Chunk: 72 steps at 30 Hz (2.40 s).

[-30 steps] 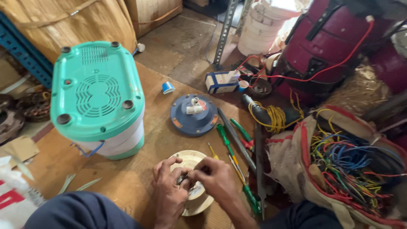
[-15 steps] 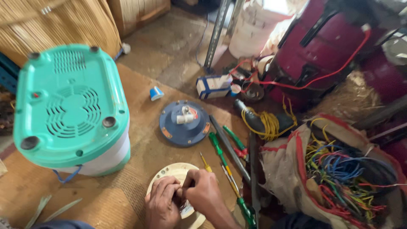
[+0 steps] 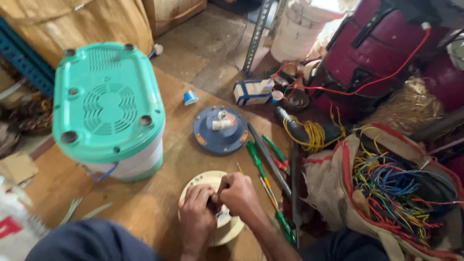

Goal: The person sits on the floor of a repair workshop servicing a ceiling fan motor assembly. They unscrew fasteners from the fan's lower cover with a screwdriver, apply oil from a small bottle to the motor bearing, tap components with a hammer, and work the winding and shaft by hand before lifting the cover off.

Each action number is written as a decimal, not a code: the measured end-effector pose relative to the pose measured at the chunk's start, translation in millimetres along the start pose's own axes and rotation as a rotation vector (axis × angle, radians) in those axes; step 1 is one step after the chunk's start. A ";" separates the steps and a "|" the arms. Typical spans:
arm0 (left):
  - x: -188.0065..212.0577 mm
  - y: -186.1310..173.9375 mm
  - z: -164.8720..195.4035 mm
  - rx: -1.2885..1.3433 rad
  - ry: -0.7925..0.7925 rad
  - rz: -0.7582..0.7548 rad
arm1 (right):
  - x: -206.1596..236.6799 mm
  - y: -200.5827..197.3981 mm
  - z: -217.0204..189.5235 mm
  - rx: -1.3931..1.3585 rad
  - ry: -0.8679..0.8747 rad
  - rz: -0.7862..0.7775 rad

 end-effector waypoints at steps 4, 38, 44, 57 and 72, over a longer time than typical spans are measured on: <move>-5.4 -4.3 9.0 0.022 0.049 -0.031 | 4.0 -1.8 -2.4 0.082 0.046 -0.011; -7.1 -9.7 20.1 -0.026 0.149 -0.081 | 7.0 -1.9 -26.8 0.310 -0.065 -0.103; -6.5 -9.9 15.3 -0.004 0.154 -0.049 | -4.7 -2.8 -19.7 0.291 -0.025 -0.070; -11.9 -16.8 25.7 0.004 0.156 -0.076 | -5.7 8.3 -31.6 0.424 -0.189 -0.122; -11.0 -11.5 20.2 0.026 0.091 -0.128 | 4.5 2.1 -30.9 0.375 -0.131 -0.134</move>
Point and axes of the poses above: each hand's wrist, its own x-axis away from the middle knuckle, its own y-axis out of the palm, z = x × y, the point moved 9 cm from there along -x, towards the middle knuckle, and after that the axes turned 6 degrees about x, right-handed, at the moved point
